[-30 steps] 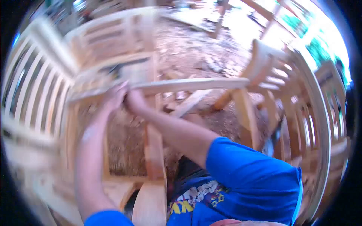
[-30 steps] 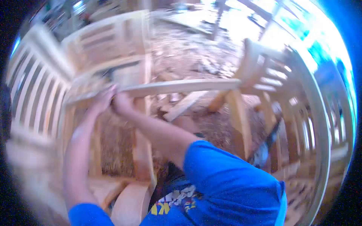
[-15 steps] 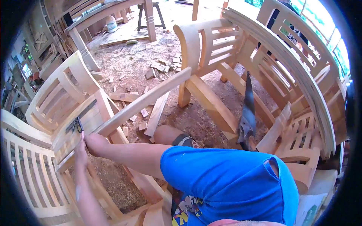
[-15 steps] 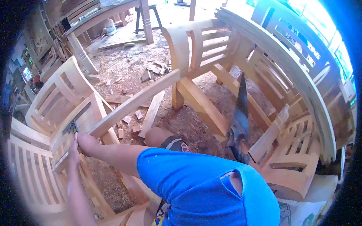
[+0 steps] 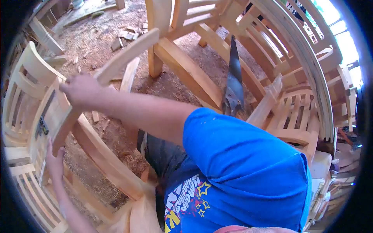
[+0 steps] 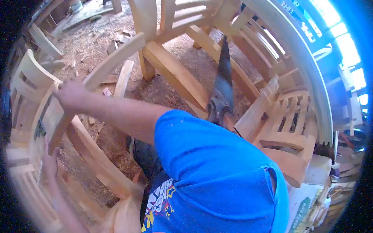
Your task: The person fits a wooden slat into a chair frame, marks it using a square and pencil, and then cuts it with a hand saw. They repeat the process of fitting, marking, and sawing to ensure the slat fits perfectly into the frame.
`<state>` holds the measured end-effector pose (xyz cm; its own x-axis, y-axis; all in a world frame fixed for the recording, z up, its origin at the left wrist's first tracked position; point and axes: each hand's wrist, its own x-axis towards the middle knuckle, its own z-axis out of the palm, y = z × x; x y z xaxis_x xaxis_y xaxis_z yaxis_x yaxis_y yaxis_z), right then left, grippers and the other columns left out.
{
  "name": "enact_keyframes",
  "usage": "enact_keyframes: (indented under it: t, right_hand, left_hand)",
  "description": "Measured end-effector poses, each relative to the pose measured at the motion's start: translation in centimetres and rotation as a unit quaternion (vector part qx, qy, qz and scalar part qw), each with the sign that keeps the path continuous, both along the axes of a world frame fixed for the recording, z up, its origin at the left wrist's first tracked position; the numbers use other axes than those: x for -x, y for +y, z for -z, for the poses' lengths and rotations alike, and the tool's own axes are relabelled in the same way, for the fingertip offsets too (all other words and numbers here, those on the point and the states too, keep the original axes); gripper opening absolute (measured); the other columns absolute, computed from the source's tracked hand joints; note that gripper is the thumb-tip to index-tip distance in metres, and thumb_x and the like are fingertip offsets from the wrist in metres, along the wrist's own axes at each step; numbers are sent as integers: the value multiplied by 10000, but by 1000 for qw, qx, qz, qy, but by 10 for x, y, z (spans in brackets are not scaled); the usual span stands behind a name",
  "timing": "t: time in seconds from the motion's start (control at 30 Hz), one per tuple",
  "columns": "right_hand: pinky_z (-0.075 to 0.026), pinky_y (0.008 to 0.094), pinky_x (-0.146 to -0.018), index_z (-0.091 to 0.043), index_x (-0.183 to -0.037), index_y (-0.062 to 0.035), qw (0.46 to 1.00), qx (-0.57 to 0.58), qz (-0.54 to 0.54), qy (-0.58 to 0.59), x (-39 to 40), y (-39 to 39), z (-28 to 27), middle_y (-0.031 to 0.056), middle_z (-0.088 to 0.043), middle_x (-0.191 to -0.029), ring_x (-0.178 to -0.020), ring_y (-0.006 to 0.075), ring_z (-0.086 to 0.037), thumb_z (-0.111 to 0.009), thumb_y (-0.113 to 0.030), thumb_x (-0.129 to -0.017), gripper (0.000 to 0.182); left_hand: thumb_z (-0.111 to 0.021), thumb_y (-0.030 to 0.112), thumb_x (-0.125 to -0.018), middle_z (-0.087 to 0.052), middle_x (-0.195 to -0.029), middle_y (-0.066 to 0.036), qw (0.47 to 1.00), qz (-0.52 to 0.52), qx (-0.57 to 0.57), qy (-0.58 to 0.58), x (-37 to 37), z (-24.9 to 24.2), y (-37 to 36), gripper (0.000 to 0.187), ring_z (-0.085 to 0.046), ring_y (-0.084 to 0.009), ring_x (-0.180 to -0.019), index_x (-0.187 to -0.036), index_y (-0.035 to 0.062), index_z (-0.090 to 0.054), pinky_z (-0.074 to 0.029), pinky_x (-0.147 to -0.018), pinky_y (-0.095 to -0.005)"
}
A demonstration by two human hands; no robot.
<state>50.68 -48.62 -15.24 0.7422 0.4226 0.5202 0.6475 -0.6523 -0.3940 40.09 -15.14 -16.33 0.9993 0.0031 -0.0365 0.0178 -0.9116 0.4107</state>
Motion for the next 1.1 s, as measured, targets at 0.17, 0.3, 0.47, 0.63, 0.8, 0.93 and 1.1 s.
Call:
enact_keyframes:
  t: [0.17, 0.3, 0.47, 0.63, 0.8, 0.93, 1.1]
  right_hand:
    - [-540, 500, -899, -699, -1122, -95, 988, 103, 2, 113, -24, -27, 14, 137, -761, -938, -927, 344, -746, -777, -375, -874, 383]
    - [-569, 496, -757, -728, -1090, -136, 973, 181, -61, 133, -10, -37, 3, 118, -760, -936, -911, 323, -748, -803, -396, -849, 362]
    - [-568, 486, -763, -728, -1104, -195, 981, 163, -46, 92, -13, -26, 16, 86, -753, -911, -892, 298, -748, -804, -342, -845, 308]
    - [-585, 475, -829, -723, -1136, -163, 971, 207, -49, 110, -17, -32, 6, 111, -769, -1000, -970, 312, -755, -725, -283, -913, 253]
    - [-563, 513, -846, -661, -1307, -125, 974, 199, -57, 96, -15, -27, 26, 149, -761, -989, -949, 362, -736, -747, -154, -881, 435]
    - [-558, 537, -823, -645, -1238, -110, 973, 199, -69, 89, -17, -21, 8, 181, -750, -1000, -930, 401, -728, -777, -189, -850, 417]
    - [-549, 546, -837, -639, -1156, -94, 962, 264, -45, 61, -18, -6, 6, 195, -739, -997, -950, 423, -714, -795, -222, -838, 377]
  left_hand:
    - [-703, 142, -948, -524, -1566, -220, 999, -29, 10, 8, 6, -14, -24, 734, -507, -317, -1446, -1613, 57, -403, -363, -1210, -395]
    - [-721, 159, -921, -541, -1547, -226, 998, -47, 31, 16, 5, 2, -12, 778, -530, -318, -1426, -1614, 44, -388, -384, -1194, -393]
    - [-748, 292, -898, -633, -1446, -232, 998, -59, -32, 17, 2, -30, -14, 721, -609, -313, -1352, -1526, 22, -520, -454, -1134, -388]
    - [-728, 322, -945, -753, -1233, -207, 982, -173, 59, -45, -29, -40, 23, 516, -720, -284, -1177, -1353, 10, -678, -535, -1013, -406]
    - [-773, 300, -842, -574, -1480, -229, 975, -132, -176, 16, 38, -79, 23, 732, -554, -401, -1362, -1515, 125, -546, -445, -1162, -468]
    - [-747, 235, -905, -560, -1500, -166, 957, -65, -274, -72, 53, -70, 10, 674, -536, -351, -1394, -1526, 114, -516, -447, -1165, -490]
    - [-757, 184, -887, -662, -1349, -139, 969, -48, -244, -7, -4, -16, 23, 452, -625, -357, -1270, -1318, 104, -648, -502, -1078, -497]
